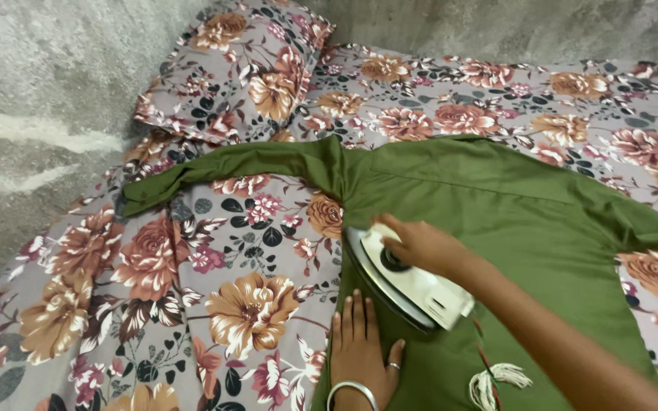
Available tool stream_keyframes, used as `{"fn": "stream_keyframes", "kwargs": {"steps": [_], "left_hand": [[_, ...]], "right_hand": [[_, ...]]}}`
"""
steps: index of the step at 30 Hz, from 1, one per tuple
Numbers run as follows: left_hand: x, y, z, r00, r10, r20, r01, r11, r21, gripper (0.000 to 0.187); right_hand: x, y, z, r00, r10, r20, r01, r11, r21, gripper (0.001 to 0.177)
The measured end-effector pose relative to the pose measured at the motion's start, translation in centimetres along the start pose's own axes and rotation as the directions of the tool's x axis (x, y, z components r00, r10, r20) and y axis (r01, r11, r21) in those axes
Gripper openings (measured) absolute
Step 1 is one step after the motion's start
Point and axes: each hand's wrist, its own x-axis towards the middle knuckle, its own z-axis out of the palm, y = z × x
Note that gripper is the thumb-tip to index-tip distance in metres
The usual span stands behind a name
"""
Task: The person lays a green long-sleeved shirt on a floral bedsheet, smooths it with both hands, and irons the back and sleeves using a white electric iron. The person repeatedly moves the iron across the fabric to remove wrinkles.
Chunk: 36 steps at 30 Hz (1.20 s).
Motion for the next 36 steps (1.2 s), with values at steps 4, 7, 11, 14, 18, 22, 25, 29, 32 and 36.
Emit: {"fn": "stream_keyframes", "kwargs": {"steps": [4,7,11,14,18,22,25,29,32,36], "left_hand": [[-1.6,-0.4,0.4,0.999,-0.016,0.034,0.017,1.0,-0.027,0.096],[-2.3,-0.2,2.1,0.995,-0.027,-0.098,0.026,1.0,-0.013,0.089],[-1.9,0.9,3.4,0.979,-0.022,-0.203,0.051,0.989,0.14,0.082],[-1.7,1.4,2.7,0.995,-0.043,-0.086,0.051,0.994,0.096,0.086],[-1.5,1.0,0.9,0.991,-0.117,0.063,0.124,0.985,-0.12,0.1],[-1.7,0.4,0.8,0.954,-0.162,-0.251,0.018,0.869,-0.494,0.093],[-1.2,0.5,1.7,0.894,-0.364,-0.26,0.063,0.679,-0.732,0.074],[-1.3,0.5,2.5,0.918,-0.27,-0.29,0.046,0.8,-0.599,0.081],[-1.0,0.5,2.6,0.938,-0.129,-0.322,-0.049,0.87,-0.491,0.084],[-0.7,-0.2,2.7,0.946,-0.052,-0.32,-0.118,0.865,-0.489,0.085]], "right_hand": [[-6.0,-0.9,-0.6,0.975,0.102,0.196,-0.104,0.995,0.0,0.051],[-7.8,-1.6,0.9,0.954,0.21,0.213,-0.201,0.978,-0.063,0.049],[-3.7,-2.6,2.1,0.997,0.028,-0.078,-0.03,0.999,-0.02,0.047],[-0.4,-3.4,2.5,0.989,0.068,-0.129,-0.073,0.997,-0.036,0.045],[-0.9,-3.5,1.9,0.995,0.099,-0.026,-0.099,0.995,-0.025,0.051],[-7.7,-3.3,1.3,0.987,0.102,0.121,-0.102,0.995,-0.006,0.059],[-10.9,-4.0,1.4,0.991,0.099,0.087,-0.099,0.995,-0.003,0.061],[-8.3,-5.2,2.5,0.959,0.263,0.102,-0.255,0.963,-0.084,0.058],[-4.1,-6.1,3.0,0.97,0.233,-0.065,-0.236,0.971,-0.046,0.056],[-4.0,-6.2,3.0,0.976,0.201,-0.084,-0.204,0.978,-0.031,0.061]]}}
